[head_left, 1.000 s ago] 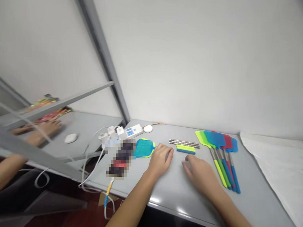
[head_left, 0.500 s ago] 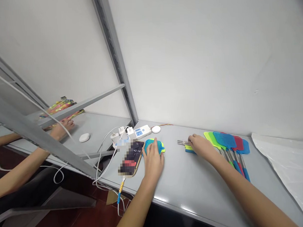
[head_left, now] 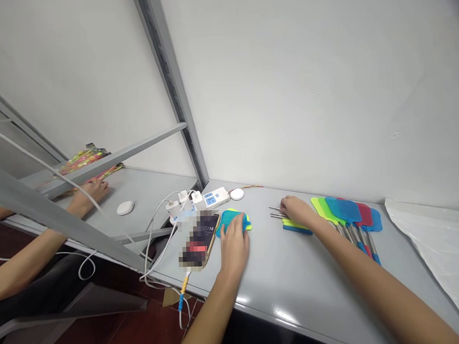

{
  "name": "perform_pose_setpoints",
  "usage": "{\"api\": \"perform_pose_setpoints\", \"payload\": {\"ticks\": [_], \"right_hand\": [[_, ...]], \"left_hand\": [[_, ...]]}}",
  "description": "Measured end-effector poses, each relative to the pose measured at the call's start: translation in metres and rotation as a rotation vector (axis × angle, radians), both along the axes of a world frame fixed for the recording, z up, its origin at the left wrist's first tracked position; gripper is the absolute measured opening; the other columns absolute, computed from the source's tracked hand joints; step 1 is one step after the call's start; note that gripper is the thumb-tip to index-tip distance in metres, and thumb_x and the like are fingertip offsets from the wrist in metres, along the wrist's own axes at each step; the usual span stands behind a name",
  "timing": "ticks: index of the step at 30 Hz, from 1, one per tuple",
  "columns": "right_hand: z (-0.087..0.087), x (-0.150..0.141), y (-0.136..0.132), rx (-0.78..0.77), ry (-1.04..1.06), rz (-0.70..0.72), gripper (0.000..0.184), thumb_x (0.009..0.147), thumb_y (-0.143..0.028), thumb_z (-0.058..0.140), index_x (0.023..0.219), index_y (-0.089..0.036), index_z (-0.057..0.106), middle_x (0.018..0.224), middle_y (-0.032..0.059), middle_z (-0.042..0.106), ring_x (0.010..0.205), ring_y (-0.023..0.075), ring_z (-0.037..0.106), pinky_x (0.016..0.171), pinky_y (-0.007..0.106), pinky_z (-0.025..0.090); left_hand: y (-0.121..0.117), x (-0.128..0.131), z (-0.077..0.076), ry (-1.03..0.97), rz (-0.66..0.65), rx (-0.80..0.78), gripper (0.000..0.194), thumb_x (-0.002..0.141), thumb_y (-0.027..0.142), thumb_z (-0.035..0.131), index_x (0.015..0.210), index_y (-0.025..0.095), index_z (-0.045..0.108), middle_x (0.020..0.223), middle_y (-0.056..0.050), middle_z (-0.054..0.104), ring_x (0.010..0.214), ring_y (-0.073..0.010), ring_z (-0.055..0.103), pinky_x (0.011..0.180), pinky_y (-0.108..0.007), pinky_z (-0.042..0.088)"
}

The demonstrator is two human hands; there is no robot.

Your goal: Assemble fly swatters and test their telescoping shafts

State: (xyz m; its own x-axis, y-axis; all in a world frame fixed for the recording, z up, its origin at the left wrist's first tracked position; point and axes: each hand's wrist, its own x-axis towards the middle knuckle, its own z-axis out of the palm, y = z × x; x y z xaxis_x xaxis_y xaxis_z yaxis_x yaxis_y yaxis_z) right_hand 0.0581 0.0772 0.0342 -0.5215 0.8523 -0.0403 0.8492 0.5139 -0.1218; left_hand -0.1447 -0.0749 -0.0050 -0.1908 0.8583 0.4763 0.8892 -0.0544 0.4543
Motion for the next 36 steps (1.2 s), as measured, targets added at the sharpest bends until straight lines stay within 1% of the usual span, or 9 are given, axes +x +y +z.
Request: {"api": "perform_pose_setpoints", "payload": {"ticks": [4,7,13,16,20,23,25,30,36], "right_hand": [[0.008,0.001,-0.007,0.081,0.102,-0.032,0.018,0.096,-0.026,0.046,0.099,-0.013,0.057,0.089,0.0093,0.066,0.079,0.0189,0.061,0.069,0.032,0.046],[0.021,0.005,-0.013,0.175,0.226,-0.039,0.016,0.097,-0.025,0.04,0.098,-0.017,0.054,0.089,0.01,0.066,0.076,0.0205,0.06,0.063,0.03,0.04],[0.05,0.017,-0.04,0.387,0.527,0.019,0.018,0.098,-0.029,0.036,0.096,-0.021,0.052,0.093,0.0081,0.061,0.088,0.022,0.057,0.076,0.033,0.042],[0.061,0.024,-0.059,0.457,0.668,0.039,0.015,0.097,-0.03,0.036,0.097,-0.022,0.05,0.094,0.0076,0.059,0.088,0.0208,0.057,0.078,0.034,0.044],[0.069,0.031,-0.076,0.467,0.866,-0.014,0.013,0.098,-0.028,0.034,0.106,-0.022,0.043,0.084,0.0032,0.056,0.074,0.0167,0.057,0.067,0.03,0.045],[0.071,0.034,-0.078,0.342,1.111,-0.107,0.013,0.098,-0.031,0.036,0.107,-0.023,0.041,0.071,-0.0031,0.048,0.058,0.0127,0.048,0.054,0.026,0.039],[0.068,0.036,-0.076,0.285,1.224,-0.15,0.014,0.097,-0.034,0.038,0.105,-0.024,0.042,0.074,-0.0026,0.048,0.057,0.0117,0.044,0.052,0.025,0.036],[0.05,0.04,-0.073,0.197,1.313,-0.157,0.018,0.094,-0.037,0.045,0.096,-0.021,0.051,0.074,-0.0017,0.05,0.061,0.0116,0.042,0.055,0.025,0.035],[0.035,0.058,-0.077,0.133,1.45,-0.199,0.028,0.094,-0.045,0.043,0.081,-0.021,0.05,0.061,-0.0059,0.035,0.05,0.0092,0.031,0.046,0.023,0.027]], "left_hand": [[0.001,-0.006,0.003,-0.057,-0.013,0.179,0.04,0.092,0.015,0.046,0.131,0.024,0.047,0.125,-0.008,0.062,0.117,-0.0233,0.056,0.108,-0.051,0.034],[0.003,-0.01,0.008,-0.125,0.025,0.429,0.033,0.093,0.016,0.047,0.124,0.024,0.054,0.116,-0.006,0.066,0.111,-0.0207,0.061,0.106,-0.046,0.04],[0.012,0.007,0.028,-0.3,-0.009,0.751,0.029,0.088,0.013,0.055,0.115,0.022,0.057,0.102,-0.004,0.068,0.103,-0.0195,0.064,0.096,-0.042,0.049],[0.02,0.024,0.044,-0.511,-0.069,0.642,0.02,0.089,0.019,0.055,0.108,0.02,0.059,0.1,-0.005,0.066,0.095,-0.0177,0.065,0.087,-0.035,0.052],[0.031,0.045,0.061,-0.561,-0.292,0.205,0.015,0.089,0.025,0.052,0.098,0.021,0.064,0.093,-0.003,0.068,0.084,-0.0154,0.064,0.077,-0.028,0.051],[0.036,0.059,0.06,-0.473,-0.555,-0.161,0.016,0.086,0.026,0.055,0.097,0.023,0.065,0.088,0.0,0.069,0.076,-0.0144,0.062,0.07,-0.026,0.049],[0.036,0.068,0.053,-0.38,-0.669,-0.305,0.017,0.085,0.026,0.056,0.099,0.023,0.064,0.088,0.001,0.068,0.077,-0.0149,0.062,0.069,-0.025,0.048],[0.036,0.088,0.034,-0.163,-0.744,-0.359,0.014,0.084,0.031,0.06,0.092,0.022,0.065,0.085,-0.001,0.066,0.082,-0.0182,0.06,0.072,-0.028,0.045],[0.051,0.085,0.04,0.19,-0.757,-0.223,0.005,0.082,0.027,0.064,0.084,0.022,0.063,0.085,-0.003,0.061,0.093,-0.022,0.054,0.079,-0.033,0.042]]}}
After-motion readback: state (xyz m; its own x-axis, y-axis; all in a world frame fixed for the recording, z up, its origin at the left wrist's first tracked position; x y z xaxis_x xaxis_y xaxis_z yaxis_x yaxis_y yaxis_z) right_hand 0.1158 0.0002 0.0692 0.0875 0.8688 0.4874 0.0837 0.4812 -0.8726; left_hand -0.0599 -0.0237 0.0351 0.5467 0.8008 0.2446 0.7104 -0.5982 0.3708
